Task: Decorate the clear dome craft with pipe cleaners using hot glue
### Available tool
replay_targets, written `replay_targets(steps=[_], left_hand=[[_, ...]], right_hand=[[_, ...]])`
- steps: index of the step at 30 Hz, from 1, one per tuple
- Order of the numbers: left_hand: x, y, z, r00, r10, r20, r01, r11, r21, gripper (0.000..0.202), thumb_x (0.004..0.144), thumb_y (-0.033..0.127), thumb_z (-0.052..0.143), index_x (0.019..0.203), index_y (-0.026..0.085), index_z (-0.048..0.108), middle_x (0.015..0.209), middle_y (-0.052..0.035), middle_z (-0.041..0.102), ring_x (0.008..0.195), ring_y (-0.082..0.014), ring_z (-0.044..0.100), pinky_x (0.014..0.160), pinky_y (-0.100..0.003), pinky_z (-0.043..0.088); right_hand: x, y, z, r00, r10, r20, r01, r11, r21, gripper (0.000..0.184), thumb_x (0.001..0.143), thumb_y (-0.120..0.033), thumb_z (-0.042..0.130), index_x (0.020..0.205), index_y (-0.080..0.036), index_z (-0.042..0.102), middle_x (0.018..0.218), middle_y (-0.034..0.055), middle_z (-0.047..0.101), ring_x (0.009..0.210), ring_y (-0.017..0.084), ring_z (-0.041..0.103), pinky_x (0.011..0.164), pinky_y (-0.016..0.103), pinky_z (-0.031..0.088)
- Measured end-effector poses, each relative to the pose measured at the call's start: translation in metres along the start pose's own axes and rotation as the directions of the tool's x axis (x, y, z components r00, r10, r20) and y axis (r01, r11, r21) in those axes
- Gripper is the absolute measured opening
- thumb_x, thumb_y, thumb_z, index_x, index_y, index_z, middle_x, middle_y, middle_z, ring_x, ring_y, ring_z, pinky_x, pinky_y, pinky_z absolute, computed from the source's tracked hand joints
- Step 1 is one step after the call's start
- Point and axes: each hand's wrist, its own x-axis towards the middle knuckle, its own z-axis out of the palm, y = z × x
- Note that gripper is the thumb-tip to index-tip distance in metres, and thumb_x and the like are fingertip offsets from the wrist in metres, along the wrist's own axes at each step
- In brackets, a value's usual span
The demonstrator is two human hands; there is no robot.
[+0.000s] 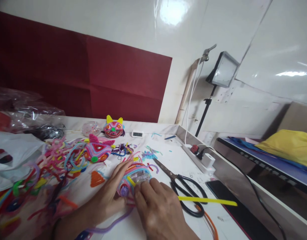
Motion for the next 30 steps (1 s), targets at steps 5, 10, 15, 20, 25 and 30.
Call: replay_targets(steps=[5, 10, 15, 20, 25, 30], left_hand=[[0.002, 0.002, -0.004, 0.998, -0.070, 0.002, 0.070, 0.994, -0.079, 0.059, 0.092, 0.024, 0.044, 0.149, 0.024, 0.032, 0.160, -0.0044, 0.025, 0.147, -0.0255, 0.021, 0.120, -0.048, 0.021], [0.006, 0.006, 0.002, 0.988, -0.094, -0.125, 0.084, 0.993, -0.077, 0.043, 0.099, 0.031, 0.035, 0.140, 0.028, 0.047, 0.151, -0.0026, 0.043, 0.141, -0.0229, 0.035, 0.119, -0.044, 0.029], [0.009, 0.008, 0.006, 0.980, -0.093, -0.177, 0.083, 0.995, -0.060, 0.042, 0.095, 0.024, 0.042, 0.135, 0.026, 0.050, 0.143, -0.0055, 0.051, 0.136, -0.0237, 0.043, 0.116, -0.045, 0.033], [0.010, 0.009, 0.007, 0.975, -0.117, -0.187, 0.104, 0.992, -0.078, 0.041, 0.090, 0.019, 0.046, 0.131, 0.024, 0.052, 0.140, -0.0060, 0.054, 0.133, -0.0235, 0.044, 0.115, -0.046, 0.034], [0.012, 0.010, 0.007, 0.973, -0.118, -0.196, 0.098, 0.989, -0.110, 0.040, 0.089, 0.019, 0.046, 0.128, 0.024, 0.054, 0.137, -0.0065, 0.057, 0.131, -0.0233, 0.047, 0.113, -0.045, 0.036], [0.012, 0.009, 0.005, 0.975, -0.142, -0.171, 0.123, 0.985, -0.117, 0.041, 0.090, 0.020, 0.045, 0.130, 0.024, 0.053, 0.138, -0.0063, 0.055, 0.133, -0.0229, 0.044, 0.114, -0.044, 0.034]], right_hand=[[0.000, -0.002, 0.001, 1.000, 0.002, 0.012, -0.002, 1.000, -0.021, 0.038, 0.101, -0.011, 0.032, 0.083, -0.012, 0.065, 0.062, 0.0031, 0.056, 0.056, 0.016, 0.043, 0.050, 0.029, 0.030], [0.000, -0.004, 0.002, 1.000, 0.004, 0.012, -0.004, 0.999, -0.033, 0.041, 0.102, -0.012, 0.030, 0.081, -0.011, 0.065, 0.062, 0.0032, 0.056, 0.056, 0.016, 0.042, 0.050, 0.029, 0.030], [-0.004, -0.005, 0.002, 0.999, 0.020, 0.039, -0.019, 0.999, -0.034, 0.041, 0.102, -0.014, 0.030, 0.080, -0.012, 0.065, 0.063, 0.0036, 0.056, 0.056, 0.016, 0.043, 0.050, 0.030, 0.030], [-0.006, -0.006, 0.003, 0.999, 0.022, 0.050, -0.020, 0.999, -0.039, 0.041, 0.102, -0.013, 0.030, 0.081, -0.012, 0.065, 0.062, 0.0033, 0.056, 0.056, 0.016, 0.044, 0.049, 0.030, 0.031], [-0.011, -0.007, 0.006, 0.997, 0.045, 0.060, -0.044, 0.999, -0.006, 0.036, 0.100, -0.012, 0.033, 0.085, -0.013, 0.065, 0.063, 0.0036, 0.057, 0.056, 0.017, 0.046, 0.048, 0.029, 0.033], [-0.025, -0.007, 0.011, 0.992, 0.114, 0.048, -0.118, 0.988, 0.097, 0.023, 0.095, -0.009, 0.040, 0.098, -0.013, 0.063, 0.072, 0.0063, 0.062, 0.061, 0.018, 0.051, 0.051, 0.027, 0.037]])
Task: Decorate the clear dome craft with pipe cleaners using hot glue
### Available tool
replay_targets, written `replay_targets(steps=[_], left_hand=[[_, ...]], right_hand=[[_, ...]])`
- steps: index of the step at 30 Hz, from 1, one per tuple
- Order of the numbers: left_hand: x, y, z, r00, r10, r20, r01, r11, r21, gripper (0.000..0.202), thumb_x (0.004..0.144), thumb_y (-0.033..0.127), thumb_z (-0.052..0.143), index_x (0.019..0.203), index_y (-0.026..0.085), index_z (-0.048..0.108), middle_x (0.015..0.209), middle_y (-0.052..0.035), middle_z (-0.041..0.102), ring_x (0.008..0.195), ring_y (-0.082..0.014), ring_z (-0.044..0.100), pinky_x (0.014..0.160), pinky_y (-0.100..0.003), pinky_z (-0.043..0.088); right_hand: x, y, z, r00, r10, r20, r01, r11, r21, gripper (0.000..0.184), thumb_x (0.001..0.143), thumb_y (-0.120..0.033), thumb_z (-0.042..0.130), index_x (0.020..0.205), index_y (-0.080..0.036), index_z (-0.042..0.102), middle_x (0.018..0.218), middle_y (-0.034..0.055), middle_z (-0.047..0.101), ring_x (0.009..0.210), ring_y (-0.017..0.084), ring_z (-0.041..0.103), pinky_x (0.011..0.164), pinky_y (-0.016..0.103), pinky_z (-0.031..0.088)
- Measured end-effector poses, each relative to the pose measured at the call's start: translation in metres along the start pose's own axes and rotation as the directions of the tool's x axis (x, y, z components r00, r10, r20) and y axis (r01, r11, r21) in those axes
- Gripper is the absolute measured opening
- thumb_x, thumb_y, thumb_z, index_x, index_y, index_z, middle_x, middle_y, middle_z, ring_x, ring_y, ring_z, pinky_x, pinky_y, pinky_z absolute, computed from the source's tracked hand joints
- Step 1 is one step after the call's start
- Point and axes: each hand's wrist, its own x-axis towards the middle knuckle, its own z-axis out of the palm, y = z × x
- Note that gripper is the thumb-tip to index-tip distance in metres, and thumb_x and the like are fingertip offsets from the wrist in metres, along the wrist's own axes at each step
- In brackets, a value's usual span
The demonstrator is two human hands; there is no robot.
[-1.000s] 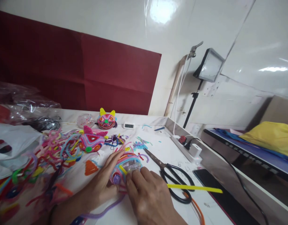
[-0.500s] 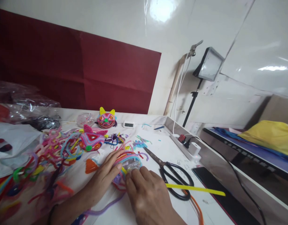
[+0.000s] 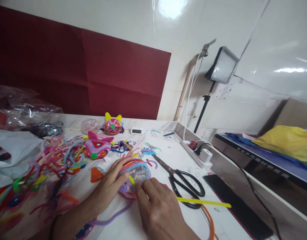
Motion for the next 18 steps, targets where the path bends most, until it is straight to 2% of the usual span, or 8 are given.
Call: replay_targets(steps=[4, 8, 18], left_hand=[[0.0000, 0.0013, -0.0009, 1.000, 0.004, 0.000, -0.004, 1.000, -0.016, 0.039, 0.090, 0.021, 0.046, 0.128, 0.026, 0.055, 0.137, -0.0044, 0.055, 0.132, -0.0227, 0.045, 0.114, -0.043, 0.034], [0.0004, -0.0002, -0.0006, 1.000, -0.002, -0.016, 0.002, 1.000, -0.020, 0.039, 0.089, 0.021, 0.047, 0.127, 0.025, 0.055, 0.136, -0.0051, 0.056, 0.132, -0.0236, 0.046, 0.114, -0.044, 0.034], [0.0017, -0.0019, -0.0004, 1.000, -0.005, 0.000, 0.005, 1.000, -0.020, 0.038, 0.091, 0.023, 0.045, 0.128, 0.023, 0.053, 0.136, -0.0069, 0.054, 0.132, -0.0229, 0.045, 0.114, -0.043, 0.033]], right_hand=[[-0.0077, 0.0012, -0.0020, 0.999, 0.014, 0.046, -0.017, 0.997, 0.069, 0.024, 0.093, -0.006, 0.040, 0.104, -0.014, 0.060, 0.080, 0.0084, 0.064, 0.065, 0.018, 0.056, 0.052, 0.026, 0.041], [-0.0106, 0.0019, -0.0008, 0.999, 0.026, 0.034, -0.028, 0.998, 0.064, 0.027, 0.093, -0.007, 0.039, 0.108, -0.015, 0.060, 0.083, 0.0089, 0.064, 0.067, 0.018, 0.058, 0.053, 0.026, 0.043], [-0.0014, 0.0008, -0.0064, 0.998, -0.006, 0.060, 0.004, 0.999, 0.041, 0.027, 0.095, -0.009, 0.037, 0.097, -0.012, 0.064, 0.075, 0.0071, 0.062, 0.062, 0.017, 0.055, 0.049, 0.026, 0.040]])
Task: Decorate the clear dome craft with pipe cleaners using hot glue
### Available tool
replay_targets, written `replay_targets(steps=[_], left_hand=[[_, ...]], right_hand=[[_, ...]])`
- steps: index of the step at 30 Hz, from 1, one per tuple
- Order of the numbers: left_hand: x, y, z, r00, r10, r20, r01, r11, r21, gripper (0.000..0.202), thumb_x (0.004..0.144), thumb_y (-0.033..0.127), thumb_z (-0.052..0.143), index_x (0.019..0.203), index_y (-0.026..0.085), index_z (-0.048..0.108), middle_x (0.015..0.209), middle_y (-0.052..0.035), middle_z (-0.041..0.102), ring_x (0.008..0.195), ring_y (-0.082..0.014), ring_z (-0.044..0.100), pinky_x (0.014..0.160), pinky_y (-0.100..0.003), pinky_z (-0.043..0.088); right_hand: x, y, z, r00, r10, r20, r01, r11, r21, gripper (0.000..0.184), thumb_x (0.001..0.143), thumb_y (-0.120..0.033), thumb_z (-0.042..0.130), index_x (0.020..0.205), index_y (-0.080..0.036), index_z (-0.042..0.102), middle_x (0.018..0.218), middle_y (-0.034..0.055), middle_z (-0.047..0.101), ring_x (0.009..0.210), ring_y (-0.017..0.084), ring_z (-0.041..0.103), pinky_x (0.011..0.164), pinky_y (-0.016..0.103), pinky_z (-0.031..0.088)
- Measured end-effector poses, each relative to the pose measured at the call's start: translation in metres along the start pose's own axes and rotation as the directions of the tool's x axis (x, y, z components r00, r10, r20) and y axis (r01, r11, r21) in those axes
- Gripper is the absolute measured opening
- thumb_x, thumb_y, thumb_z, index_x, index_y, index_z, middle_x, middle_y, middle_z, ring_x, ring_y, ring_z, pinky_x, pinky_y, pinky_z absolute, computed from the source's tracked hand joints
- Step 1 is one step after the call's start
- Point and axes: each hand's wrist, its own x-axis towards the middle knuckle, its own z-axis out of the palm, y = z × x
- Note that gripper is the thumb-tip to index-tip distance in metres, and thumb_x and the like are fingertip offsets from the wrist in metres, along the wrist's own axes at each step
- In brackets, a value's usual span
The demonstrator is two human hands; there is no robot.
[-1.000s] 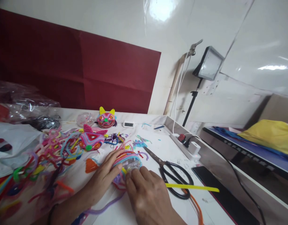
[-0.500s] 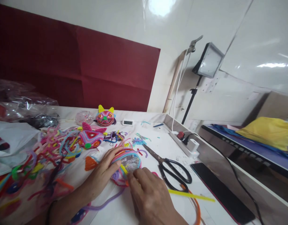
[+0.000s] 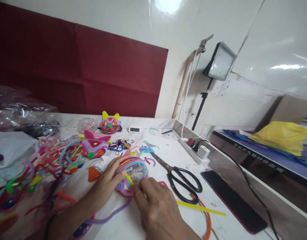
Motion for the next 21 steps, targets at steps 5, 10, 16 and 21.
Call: replay_targets(steps=[5, 10, 16, 21], left_hand=[[0.0004, 0.0016, -0.0011, 1.000, -0.004, 0.011, 0.004, 1.000, 0.006, 0.038, 0.091, 0.023, 0.044, 0.127, 0.023, 0.053, 0.135, -0.0072, 0.055, 0.132, -0.0224, 0.045, 0.114, -0.042, 0.032], [0.0004, -0.0002, -0.0008, 1.000, -0.001, 0.012, 0.001, 1.000, 0.006, 0.038, 0.090, 0.022, 0.045, 0.128, 0.022, 0.053, 0.135, -0.0077, 0.055, 0.131, -0.0226, 0.045, 0.114, -0.042, 0.032], [0.0011, 0.0015, -0.0022, 1.000, -0.005, 0.023, 0.006, 1.000, -0.021, 0.036, 0.090, 0.022, 0.045, 0.125, 0.022, 0.055, 0.132, -0.0071, 0.057, 0.128, -0.0230, 0.047, 0.113, -0.043, 0.032], [0.0012, 0.0003, -0.0023, 1.000, 0.002, 0.014, -0.001, 0.999, -0.055, 0.035, 0.093, 0.023, 0.043, 0.125, 0.024, 0.056, 0.133, -0.0054, 0.057, 0.128, -0.0221, 0.047, 0.112, -0.041, 0.033]], right_hand=[[0.0034, -0.0009, -0.0002, 1.000, -0.006, 0.023, 0.006, 1.000, -0.029, 0.031, 0.096, -0.010, 0.035, 0.091, -0.013, 0.066, 0.071, 0.0061, 0.060, 0.060, 0.018, 0.052, 0.048, 0.028, 0.037], [0.0080, -0.0038, -0.0010, 1.000, -0.013, 0.007, 0.014, 0.999, -0.042, 0.036, 0.098, -0.010, 0.033, 0.084, -0.013, 0.066, 0.068, 0.0051, 0.059, 0.057, 0.016, 0.050, 0.046, 0.027, 0.035], [0.0086, -0.0040, 0.0005, 1.000, -0.011, 0.019, 0.012, 0.999, -0.039, 0.042, 0.100, -0.013, 0.028, 0.082, -0.013, 0.066, 0.068, 0.0052, 0.059, 0.057, 0.016, 0.050, 0.048, 0.027, 0.035], [0.0088, -0.0026, 0.0021, 1.000, -0.010, 0.019, 0.010, 0.999, -0.042, 0.045, 0.101, -0.014, 0.026, 0.081, -0.013, 0.066, 0.068, 0.0056, 0.059, 0.058, 0.017, 0.050, 0.049, 0.028, 0.034]])
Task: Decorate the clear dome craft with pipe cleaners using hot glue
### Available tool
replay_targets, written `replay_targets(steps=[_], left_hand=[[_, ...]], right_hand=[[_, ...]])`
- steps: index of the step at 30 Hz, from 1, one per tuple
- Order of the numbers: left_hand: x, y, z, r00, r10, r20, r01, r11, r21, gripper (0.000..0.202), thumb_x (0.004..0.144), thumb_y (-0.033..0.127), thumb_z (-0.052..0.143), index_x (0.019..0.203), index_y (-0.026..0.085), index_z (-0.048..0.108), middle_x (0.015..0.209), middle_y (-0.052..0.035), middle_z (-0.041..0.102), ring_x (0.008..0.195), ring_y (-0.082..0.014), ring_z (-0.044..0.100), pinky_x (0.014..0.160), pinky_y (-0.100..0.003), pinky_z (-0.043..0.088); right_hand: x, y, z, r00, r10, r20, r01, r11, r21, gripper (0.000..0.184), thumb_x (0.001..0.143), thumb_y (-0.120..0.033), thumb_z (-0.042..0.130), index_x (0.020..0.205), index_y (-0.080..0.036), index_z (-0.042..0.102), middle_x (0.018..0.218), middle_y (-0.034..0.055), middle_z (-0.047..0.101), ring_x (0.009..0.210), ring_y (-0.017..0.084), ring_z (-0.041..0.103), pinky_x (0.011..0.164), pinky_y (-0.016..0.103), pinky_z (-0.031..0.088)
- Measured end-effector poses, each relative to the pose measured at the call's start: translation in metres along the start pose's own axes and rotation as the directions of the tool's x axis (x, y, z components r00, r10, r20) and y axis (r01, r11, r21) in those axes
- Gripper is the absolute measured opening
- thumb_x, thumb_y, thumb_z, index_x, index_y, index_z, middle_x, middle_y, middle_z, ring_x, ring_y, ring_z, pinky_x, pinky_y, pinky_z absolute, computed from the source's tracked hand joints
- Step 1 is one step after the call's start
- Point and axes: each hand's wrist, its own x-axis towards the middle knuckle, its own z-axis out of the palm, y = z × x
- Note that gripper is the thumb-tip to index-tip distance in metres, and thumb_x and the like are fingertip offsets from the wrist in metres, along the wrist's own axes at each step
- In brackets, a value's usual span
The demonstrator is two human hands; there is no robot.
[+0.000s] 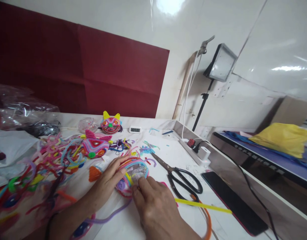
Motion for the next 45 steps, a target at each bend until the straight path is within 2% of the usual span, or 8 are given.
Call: replay_targets(steps=[13, 23, 34, 41, 45], left_hand=[[0.001, 0.000, 0.000, 1.000, 0.001, -0.021, -0.002, 0.999, -0.054, 0.034, 0.092, 0.021, 0.042, 0.121, 0.026, 0.060, 0.130, -0.0035, 0.060, 0.126, -0.0219, 0.049, 0.111, -0.041, 0.034], [-0.002, 0.001, -0.001, 1.000, -0.016, -0.006, 0.015, 0.995, -0.098, 0.037, 0.095, 0.026, 0.036, 0.124, 0.023, 0.058, 0.132, -0.0062, 0.058, 0.128, -0.0239, 0.048, 0.112, -0.043, 0.034], [0.000, 0.004, 0.001, 0.998, -0.058, -0.025, 0.055, 0.993, -0.108, 0.041, 0.085, 0.016, 0.042, 0.121, 0.026, 0.059, 0.130, -0.0031, 0.061, 0.125, -0.0227, 0.051, 0.110, -0.040, 0.035], [-0.005, 0.010, 0.002, 0.990, -0.139, 0.000, 0.137, 0.981, -0.136, 0.030, 0.085, 0.020, 0.044, 0.113, 0.024, 0.054, 0.118, -0.0036, 0.065, 0.115, -0.0250, 0.057, 0.104, -0.043, 0.039], [-0.008, 0.009, 0.005, 0.993, -0.117, 0.008, 0.117, 0.986, -0.121, 0.050, 0.071, 0.013, 0.056, 0.119, 0.023, 0.048, 0.125, -0.0075, 0.060, 0.118, -0.0283, 0.055, 0.104, -0.046, 0.039]], right_hand=[[0.003, -0.002, -0.002, 1.000, -0.011, -0.020, 0.011, 1.000, 0.003, 0.049, 0.103, -0.016, 0.022, 0.079, -0.013, 0.065, 0.066, 0.0054, 0.059, 0.056, 0.016, 0.049, 0.047, 0.027, 0.035], [0.005, -0.003, -0.003, 1.000, -0.021, -0.021, 0.020, 1.000, -0.007, 0.049, 0.102, -0.015, 0.023, 0.078, -0.013, 0.066, 0.064, 0.0053, 0.058, 0.054, 0.016, 0.049, 0.045, 0.028, 0.034], [0.003, -0.004, -0.002, 1.000, 0.000, 0.006, 0.000, 1.000, -0.004, 0.051, 0.103, -0.017, 0.021, 0.077, -0.014, 0.066, 0.065, 0.0052, 0.059, 0.054, 0.016, 0.051, 0.045, 0.028, 0.036], [0.004, -0.004, -0.003, 1.000, -0.012, 0.018, 0.012, 1.000, -0.006, 0.042, 0.101, -0.014, 0.028, 0.082, -0.014, 0.065, 0.067, 0.0048, 0.060, 0.056, 0.017, 0.052, 0.045, 0.028, 0.036], [0.004, -0.004, -0.003, 1.000, -0.006, 0.019, 0.006, 1.000, 0.000, 0.041, 0.101, -0.013, 0.028, 0.083, -0.014, 0.065, 0.067, 0.0052, 0.060, 0.056, 0.017, 0.052, 0.045, 0.028, 0.037]])
